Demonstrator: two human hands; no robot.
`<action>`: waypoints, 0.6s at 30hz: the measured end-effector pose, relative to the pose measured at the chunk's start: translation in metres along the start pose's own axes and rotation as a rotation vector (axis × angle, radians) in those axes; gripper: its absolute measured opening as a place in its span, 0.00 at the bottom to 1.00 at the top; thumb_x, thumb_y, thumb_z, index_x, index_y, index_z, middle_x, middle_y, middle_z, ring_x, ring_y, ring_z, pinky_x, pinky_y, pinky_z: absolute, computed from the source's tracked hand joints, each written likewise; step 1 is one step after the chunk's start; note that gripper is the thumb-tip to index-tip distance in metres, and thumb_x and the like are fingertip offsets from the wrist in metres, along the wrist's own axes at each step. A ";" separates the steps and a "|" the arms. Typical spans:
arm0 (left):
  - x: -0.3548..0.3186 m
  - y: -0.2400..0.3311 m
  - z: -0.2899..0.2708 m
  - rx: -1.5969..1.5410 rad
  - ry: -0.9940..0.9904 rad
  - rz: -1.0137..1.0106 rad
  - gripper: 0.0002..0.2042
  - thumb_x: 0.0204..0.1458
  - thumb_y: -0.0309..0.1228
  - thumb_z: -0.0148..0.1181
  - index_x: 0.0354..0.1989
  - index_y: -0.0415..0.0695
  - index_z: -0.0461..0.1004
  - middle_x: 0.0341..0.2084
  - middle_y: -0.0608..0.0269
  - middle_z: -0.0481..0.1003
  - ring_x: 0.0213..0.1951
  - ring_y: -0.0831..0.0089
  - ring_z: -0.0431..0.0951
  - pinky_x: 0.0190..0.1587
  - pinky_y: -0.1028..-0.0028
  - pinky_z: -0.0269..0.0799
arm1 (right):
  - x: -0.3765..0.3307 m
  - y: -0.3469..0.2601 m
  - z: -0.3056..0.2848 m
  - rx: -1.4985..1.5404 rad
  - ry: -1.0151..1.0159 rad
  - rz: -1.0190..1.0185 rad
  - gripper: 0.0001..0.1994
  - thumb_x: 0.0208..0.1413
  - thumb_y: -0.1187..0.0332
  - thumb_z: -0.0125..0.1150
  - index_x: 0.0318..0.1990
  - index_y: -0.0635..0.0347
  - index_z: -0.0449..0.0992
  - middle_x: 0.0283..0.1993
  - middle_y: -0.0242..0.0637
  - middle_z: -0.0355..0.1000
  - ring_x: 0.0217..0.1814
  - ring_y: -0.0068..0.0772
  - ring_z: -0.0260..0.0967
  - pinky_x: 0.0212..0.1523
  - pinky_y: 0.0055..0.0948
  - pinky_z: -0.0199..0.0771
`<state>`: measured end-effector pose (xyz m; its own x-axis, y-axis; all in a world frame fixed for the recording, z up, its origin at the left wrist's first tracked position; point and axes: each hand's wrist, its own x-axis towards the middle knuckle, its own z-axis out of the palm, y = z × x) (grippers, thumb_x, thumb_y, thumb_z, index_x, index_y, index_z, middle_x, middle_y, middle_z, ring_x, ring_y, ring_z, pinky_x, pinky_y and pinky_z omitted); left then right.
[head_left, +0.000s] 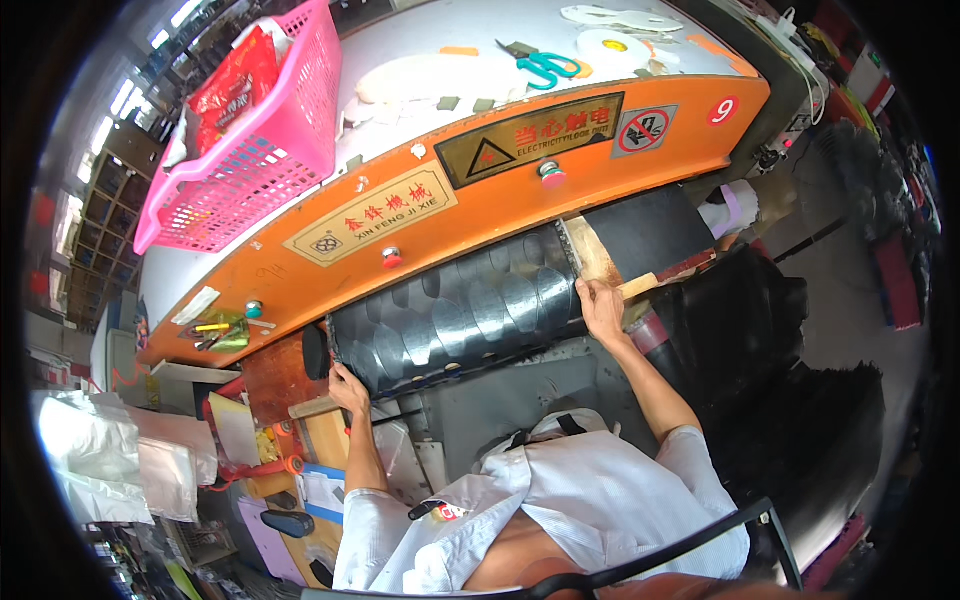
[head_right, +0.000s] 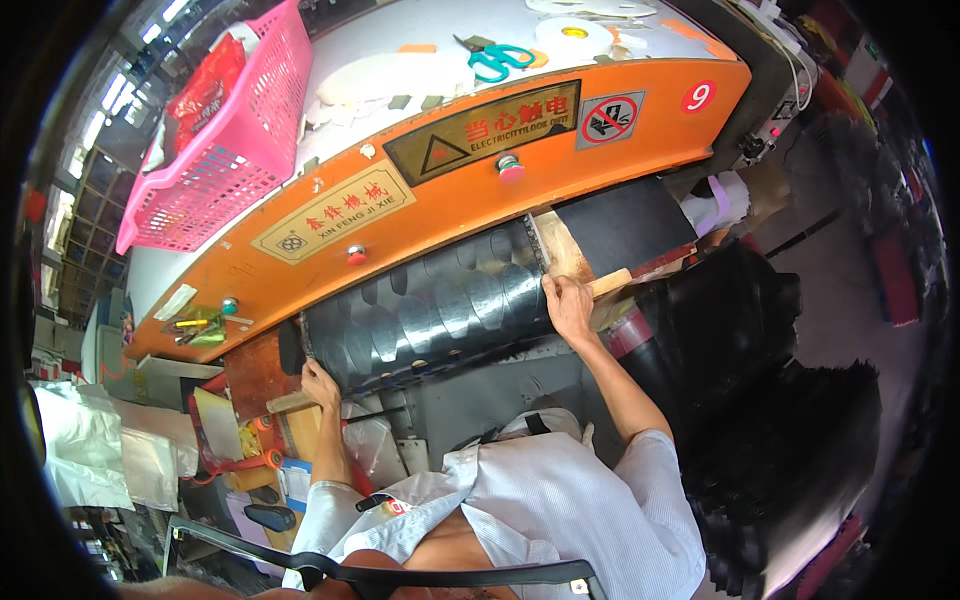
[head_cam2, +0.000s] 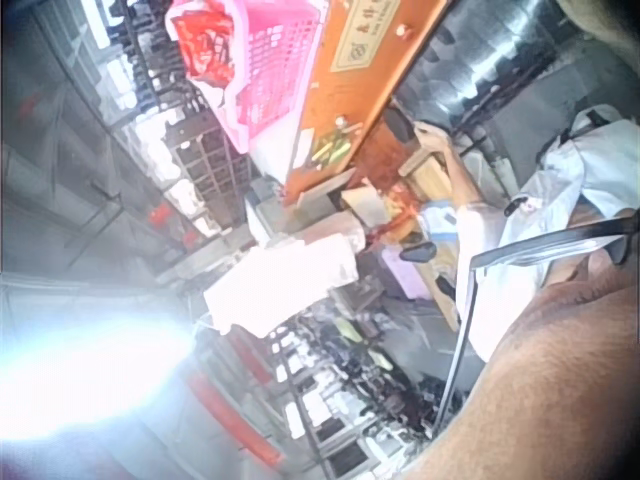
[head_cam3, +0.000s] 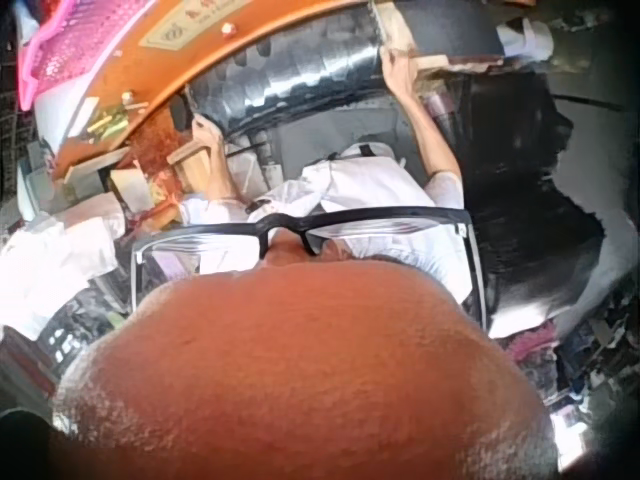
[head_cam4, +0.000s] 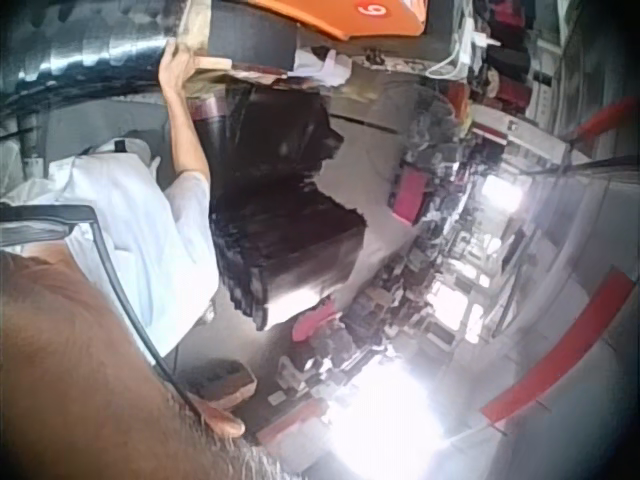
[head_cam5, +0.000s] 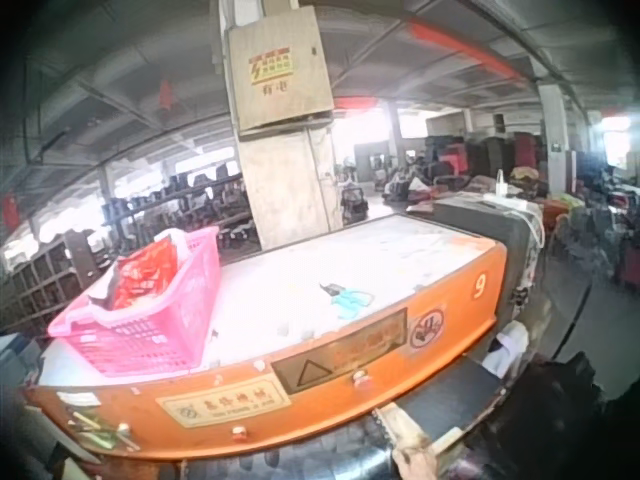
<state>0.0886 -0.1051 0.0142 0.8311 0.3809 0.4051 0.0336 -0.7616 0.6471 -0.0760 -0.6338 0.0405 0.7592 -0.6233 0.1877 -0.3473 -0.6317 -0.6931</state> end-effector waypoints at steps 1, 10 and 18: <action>0.001 -0.001 -0.002 0.003 -0.030 -0.006 0.21 0.67 0.44 0.53 0.45 0.36 0.83 0.35 0.37 0.83 0.38 0.39 0.82 0.43 0.50 0.74 | -0.004 0.000 0.003 -0.027 -0.029 -0.001 0.21 0.69 0.53 0.57 0.35 0.64 0.83 0.32 0.52 0.80 0.40 0.57 0.78 0.51 0.51 0.68; -0.009 -0.011 -0.006 -0.073 -0.053 -0.032 0.23 0.65 0.42 0.56 0.52 0.29 0.80 0.48 0.34 0.82 0.51 0.39 0.82 0.56 0.54 0.74 | -0.021 0.011 0.018 -0.065 0.076 -0.152 0.18 0.69 0.56 0.56 0.39 0.64 0.79 0.40 0.55 0.80 0.47 0.59 0.77 0.51 0.53 0.70; -0.075 -0.043 -0.035 -0.105 -0.023 -0.055 0.21 0.67 0.39 0.53 0.54 0.32 0.79 0.46 0.35 0.82 0.48 0.39 0.81 0.56 0.52 0.72 | -0.083 0.016 -0.017 0.083 -0.086 0.179 0.19 0.63 0.54 0.62 0.40 0.64 0.83 0.35 0.51 0.82 0.43 0.55 0.80 0.46 0.49 0.76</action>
<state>0.0060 -0.0824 -0.0217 0.8424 0.4073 0.3528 0.0223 -0.6806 0.7323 -0.1541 -0.5998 0.0251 0.7345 -0.6786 -0.0010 -0.4370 -0.4720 -0.7657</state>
